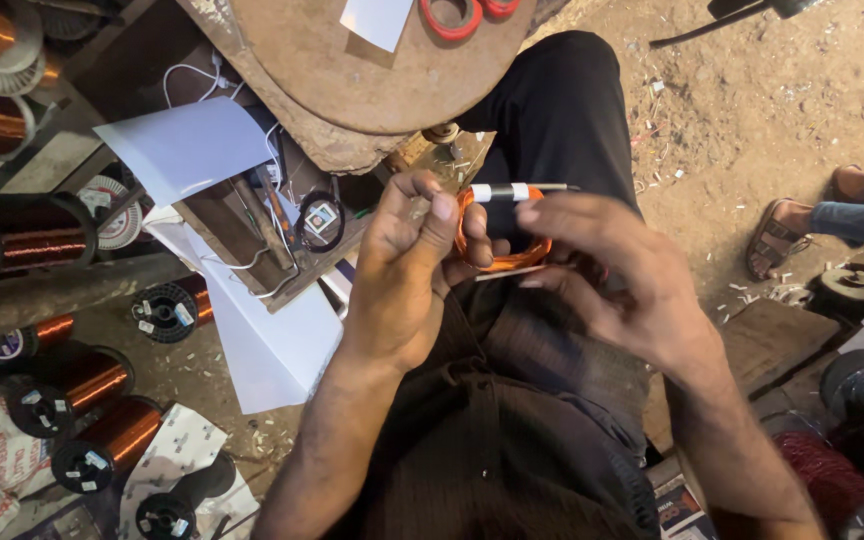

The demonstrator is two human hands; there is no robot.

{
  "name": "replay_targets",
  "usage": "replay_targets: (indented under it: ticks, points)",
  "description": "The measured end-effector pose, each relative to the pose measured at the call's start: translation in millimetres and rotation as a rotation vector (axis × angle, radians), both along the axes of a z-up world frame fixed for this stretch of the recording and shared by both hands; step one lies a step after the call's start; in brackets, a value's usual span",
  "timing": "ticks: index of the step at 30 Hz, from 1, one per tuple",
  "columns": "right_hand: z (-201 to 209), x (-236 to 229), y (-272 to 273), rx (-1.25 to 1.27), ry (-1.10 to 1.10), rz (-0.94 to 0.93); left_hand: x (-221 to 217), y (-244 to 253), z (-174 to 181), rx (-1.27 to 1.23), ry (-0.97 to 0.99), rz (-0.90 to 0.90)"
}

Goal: The person winds a copper wire into a square coil, twists the wire ends together, and wraps the coil with white paper and black tape. The person uses scissors to trim the paper and secures the coil with tape.

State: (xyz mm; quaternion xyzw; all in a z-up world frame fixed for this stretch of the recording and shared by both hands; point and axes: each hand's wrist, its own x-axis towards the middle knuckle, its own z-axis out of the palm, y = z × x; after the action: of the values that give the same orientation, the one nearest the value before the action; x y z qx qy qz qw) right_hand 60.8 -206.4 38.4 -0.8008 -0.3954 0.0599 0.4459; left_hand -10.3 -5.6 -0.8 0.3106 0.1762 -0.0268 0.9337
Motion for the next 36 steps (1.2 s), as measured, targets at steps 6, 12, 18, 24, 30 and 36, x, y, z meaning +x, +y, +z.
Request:
replay_targets:
  ticks: [6, 12, 18, 24, 30, 36]
  points:
    - [-9, 4, -5, -0.037, 0.116, 0.068, -3, -1, -6, 0.015, 0.052, -0.032]
    - [-15, 7, -16, -0.020, 0.042, 0.101, -7, 4, -9, -0.194, -0.029, -0.108]
    - [-19, 7, -22, -0.058, 0.039, 0.068, -14, 8, 13, 1.021, -0.320, -0.160]
    - [-18, 8, -32, -0.111, 0.061, 0.069, -8, 9, 18, 1.537, -0.553, -0.225]
    - [-18, 3, -40, -0.184, 0.286, 0.037, -9, 3, 1, 1.186, -0.371, -0.350]
    - [-29, -11, -44, -0.055, 0.586, -0.044, -13, 6, 4, 0.912, -0.291, -0.404]
